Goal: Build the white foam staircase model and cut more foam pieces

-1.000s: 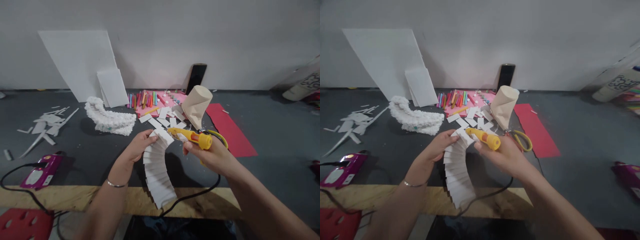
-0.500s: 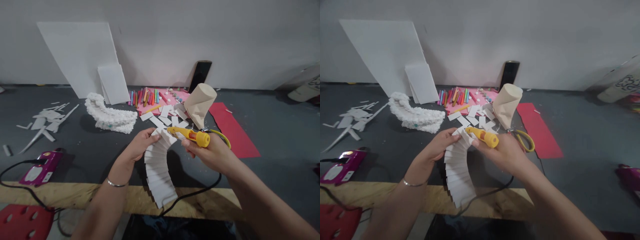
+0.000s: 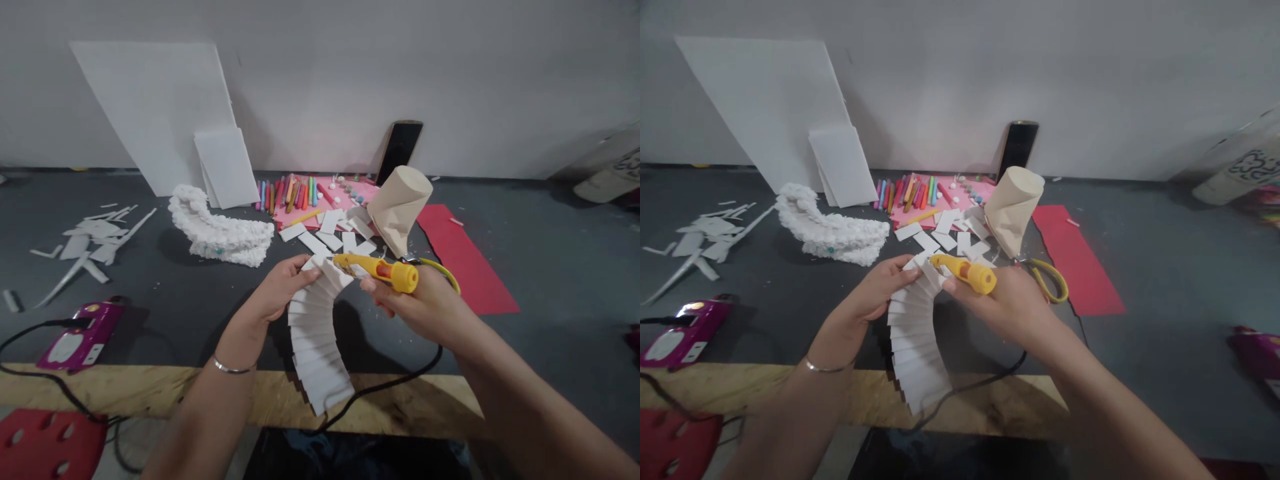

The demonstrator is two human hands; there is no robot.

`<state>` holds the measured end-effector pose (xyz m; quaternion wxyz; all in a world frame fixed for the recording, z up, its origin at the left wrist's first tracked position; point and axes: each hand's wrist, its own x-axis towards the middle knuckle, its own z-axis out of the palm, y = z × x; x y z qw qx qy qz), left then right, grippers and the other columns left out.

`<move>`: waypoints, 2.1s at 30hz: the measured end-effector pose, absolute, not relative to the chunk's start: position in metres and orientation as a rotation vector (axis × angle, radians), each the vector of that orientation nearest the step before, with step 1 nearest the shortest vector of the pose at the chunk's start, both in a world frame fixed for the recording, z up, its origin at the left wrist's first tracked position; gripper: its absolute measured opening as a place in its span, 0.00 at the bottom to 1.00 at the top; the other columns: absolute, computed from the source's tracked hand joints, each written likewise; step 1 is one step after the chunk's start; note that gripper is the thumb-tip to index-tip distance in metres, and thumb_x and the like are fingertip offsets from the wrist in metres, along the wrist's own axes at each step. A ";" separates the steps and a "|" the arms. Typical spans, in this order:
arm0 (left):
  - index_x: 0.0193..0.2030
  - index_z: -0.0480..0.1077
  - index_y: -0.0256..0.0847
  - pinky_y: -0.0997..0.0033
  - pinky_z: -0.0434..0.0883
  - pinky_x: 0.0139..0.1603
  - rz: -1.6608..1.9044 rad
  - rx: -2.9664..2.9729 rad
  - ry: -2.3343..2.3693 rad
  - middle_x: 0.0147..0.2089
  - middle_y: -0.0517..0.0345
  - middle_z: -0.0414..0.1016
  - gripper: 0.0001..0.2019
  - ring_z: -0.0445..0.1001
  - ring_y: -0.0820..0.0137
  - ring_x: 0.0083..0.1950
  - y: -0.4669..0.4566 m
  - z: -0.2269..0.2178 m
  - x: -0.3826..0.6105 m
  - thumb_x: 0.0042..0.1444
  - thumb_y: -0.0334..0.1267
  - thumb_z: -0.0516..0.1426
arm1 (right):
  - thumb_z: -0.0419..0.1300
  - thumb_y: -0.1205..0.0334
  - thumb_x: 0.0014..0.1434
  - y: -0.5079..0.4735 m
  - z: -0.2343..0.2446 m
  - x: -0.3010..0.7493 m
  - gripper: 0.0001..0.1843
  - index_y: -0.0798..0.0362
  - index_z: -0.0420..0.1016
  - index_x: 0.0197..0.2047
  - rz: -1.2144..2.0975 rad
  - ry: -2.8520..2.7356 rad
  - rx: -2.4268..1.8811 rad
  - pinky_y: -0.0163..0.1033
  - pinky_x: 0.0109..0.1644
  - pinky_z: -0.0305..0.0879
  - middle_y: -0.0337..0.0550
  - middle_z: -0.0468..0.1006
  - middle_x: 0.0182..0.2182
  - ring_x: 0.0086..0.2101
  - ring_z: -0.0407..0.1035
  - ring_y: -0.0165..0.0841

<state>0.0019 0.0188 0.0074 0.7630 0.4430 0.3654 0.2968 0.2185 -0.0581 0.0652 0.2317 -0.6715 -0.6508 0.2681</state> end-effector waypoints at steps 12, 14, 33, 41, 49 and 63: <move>0.43 0.74 0.35 0.71 0.71 0.39 0.683 0.957 0.816 0.38 0.52 0.81 0.18 0.77 0.69 0.35 0.020 0.009 0.002 0.48 0.41 0.68 | 0.52 0.32 0.58 -0.062 0.064 0.221 0.33 0.51 0.63 0.17 0.697 -1.801 -1.852 0.34 0.20 0.51 0.38 0.67 0.13 0.16 0.63 0.29; 0.44 0.75 0.36 0.71 0.71 0.39 0.683 0.954 0.818 0.38 0.52 0.81 0.18 0.77 0.69 0.35 0.020 0.009 0.002 0.48 0.41 0.68 | 0.52 0.32 0.57 -0.063 0.064 0.221 0.33 0.51 0.63 0.16 0.682 -1.802 -1.850 0.34 0.19 0.50 0.38 0.66 0.12 0.16 0.62 0.29; 0.46 0.75 0.36 0.69 0.73 0.40 0.706 0.988 0.837 0.40 0.50 0.81 0.19 0.78 0.66 0.36 0.023 0.006 -0.004 0.48 0.43 0.68 | 0.53 0.32 0.56 -0.074 0.062 0.227 0.32 0.50 0.62 0.16 0.738 -1.785 -1.882 0.34 0.19 0.50 0.39 0.66 0.12 0.16 0.61 0.29; 0.45 0.75 0.37 0.69 0.73 0.39 0.705 0.972 0.853 0.40 0.51 0.82 0.18 0.78 0.67 0.36 0.024 0.005 -0.003 0.48 0.42 0.67 | 0.53 0.31 0.56 -0.078 0.060 0.228 0.33 0.50 0.62 0.16 0.773 -1.767 -1.908 0.35 0.20 0.52 0.39 0.65 0.14 0.17 0.60 0.30; 0.44 0.76 0.37 0.70 0.73 0.40 0.706 0.968 0.850 0.40 0.51 0.82 0.16 0.78 0.69 0.35 0.024 0.007 -0.003 0.49 0.40 0.67 | 0.52 0.30 0.54 -0.080 0.061 0.226 0.33 0.51 0.60 0.17 0.794 -1.777 -1.943 0.35 0.21 0.51 0.39 0.63 0.14 0.18 0.57 0.29; 0.42 0.76 0.36 0.72 0.73 0.37 0.713 0.950 0.868 0.37 0.53 0.81 0.16 0.77 0.70 0.34 0.024 0.008 -0.003 0.47 0.39 0.68 | 0.52 0.31 0.54 -0.087 0.062 0.232 0.32 0.51 0.60 0.17 0.801 -1.775 -2.001 0.34 0.21 0.52 0.37 0.62 0.14 0.17 0.58 0.28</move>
